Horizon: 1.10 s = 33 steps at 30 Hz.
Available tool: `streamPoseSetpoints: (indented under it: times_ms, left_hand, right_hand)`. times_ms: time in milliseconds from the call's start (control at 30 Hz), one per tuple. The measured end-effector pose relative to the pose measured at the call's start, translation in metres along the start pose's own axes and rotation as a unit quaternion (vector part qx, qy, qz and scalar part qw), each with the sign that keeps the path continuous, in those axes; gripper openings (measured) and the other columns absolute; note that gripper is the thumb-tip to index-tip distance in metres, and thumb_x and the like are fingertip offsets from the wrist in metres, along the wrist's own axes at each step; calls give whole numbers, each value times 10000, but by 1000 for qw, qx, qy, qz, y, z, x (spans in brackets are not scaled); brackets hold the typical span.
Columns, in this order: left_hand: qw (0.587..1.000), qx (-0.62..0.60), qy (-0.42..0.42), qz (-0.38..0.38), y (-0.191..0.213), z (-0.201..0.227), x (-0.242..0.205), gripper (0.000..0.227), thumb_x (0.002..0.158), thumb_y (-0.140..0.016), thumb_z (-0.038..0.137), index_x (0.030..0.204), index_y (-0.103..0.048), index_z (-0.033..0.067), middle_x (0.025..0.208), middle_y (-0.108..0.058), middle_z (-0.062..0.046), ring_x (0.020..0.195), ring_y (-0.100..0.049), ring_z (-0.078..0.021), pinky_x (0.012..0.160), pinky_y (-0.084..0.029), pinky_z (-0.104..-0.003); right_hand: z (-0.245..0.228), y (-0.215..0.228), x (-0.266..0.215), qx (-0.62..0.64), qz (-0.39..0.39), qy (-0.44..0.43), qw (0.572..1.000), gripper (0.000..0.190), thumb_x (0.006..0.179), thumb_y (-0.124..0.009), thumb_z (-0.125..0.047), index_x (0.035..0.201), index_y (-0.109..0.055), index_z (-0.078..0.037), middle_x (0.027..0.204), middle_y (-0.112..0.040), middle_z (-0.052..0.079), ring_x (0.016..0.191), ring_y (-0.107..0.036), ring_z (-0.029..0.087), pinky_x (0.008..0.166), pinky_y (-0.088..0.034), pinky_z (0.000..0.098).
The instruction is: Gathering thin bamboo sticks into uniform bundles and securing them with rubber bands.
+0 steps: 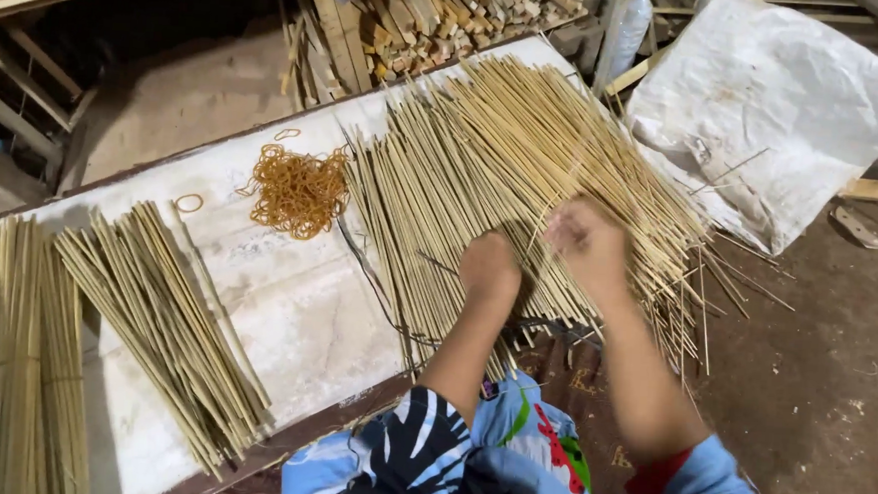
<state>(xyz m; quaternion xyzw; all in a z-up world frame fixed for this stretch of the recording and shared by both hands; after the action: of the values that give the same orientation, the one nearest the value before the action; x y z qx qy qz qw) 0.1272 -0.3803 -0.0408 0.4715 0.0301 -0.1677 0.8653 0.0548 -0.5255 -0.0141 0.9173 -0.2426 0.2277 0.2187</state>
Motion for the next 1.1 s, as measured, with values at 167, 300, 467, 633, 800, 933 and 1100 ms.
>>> streamPoseSetpoints:
  times_ms: [167,300,467,633,800,933,1100]
  left_hand:
    - [994,-101,28,-19,20,-5,-12,246,860,-664,81,1049,-695,-73,833,-689,-198,859,-751,-388,654,-621,-500]
    - [986,-167,8,-4,15,-14,-12,226,832,-625,62,1003,-684,-75,812,-663,-202,831,-743,-379,618,-615,-486]
    - [930,-366,-23,5,28,-20,-12,265,819,-643,90,1038,-638,-58,911,-635,-208,843,-655,-251,613,-604,-356]
    - [891,-453,-28,1,24,-26,-6,223,855,-622,27,1060,-612,-60,957,-640,-231,726,-683,-239,559,-644,-336]
    - [899,-434,-46,28,39,-27,-16,257,816,-653,25,1064,-662,-39,945,-695,-205,668,-713,-222,544,-630,-300]
    - [916,-392,-65,60,50,-39,-16,340,833,-714,86,1165,-694,21,1001,-734,-152,918,-737,-276,751,-627,-419]
    - [922,-359,-67,127,108,-73,-56,396,856,-716,70,1249,-674,47,996,-750,-139,981,-738,-313,840,-621,-436]
  right_hand:
    - [41,-47,-47,-188,-50,-58,979,154,927,-688,-146,1079,-712,-163,945,-783,89,992,-736,298,876,-574,442]
    - [46,-40,-44,-166,-56,-70,982,184,913,-734,-173,1087,-761,-228,895,-787,39,921,-749,255,828,-588,404]
    - [34,-39,-44,43,-62,-175,982,216,888,-770,-85,1102,-759,-56,853,-768,110,412,-565,140,425,-510,267]
    - [-9,-38,-47,65,-90,-205,973,274,873,-783,-63,1142,-751,-19,955,-769,168,678,-680,174,498,-605,300]
    - [-8,-47,-43,113,-92,-206,968,441,842,-800,-31,1248,-653,62,911,-732,165,727,-665,173,548,-627,285]
    - [-16,-64,-35,88,-106,-186,973,397,831,-806,-6,1211,-694,27,856,-743,146,679,-678,179,522,-639,317]
    - [-36,-118,-35,86,-154,-168,970,400,816,-787,9,1206,-703,-7,824,-729,120,657,-689,190,512,-654,359]
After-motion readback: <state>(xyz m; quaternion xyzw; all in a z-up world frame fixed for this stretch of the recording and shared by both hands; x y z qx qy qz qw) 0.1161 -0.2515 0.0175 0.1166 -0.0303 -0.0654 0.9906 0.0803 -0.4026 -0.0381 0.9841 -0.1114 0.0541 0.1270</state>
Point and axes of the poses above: each hand's wrist, its own x-axis towards the middle knuckle, its own y-axis out of the back of the hand, z = x × y, the point moved 4 cm from there along x, towards the middle knuckle
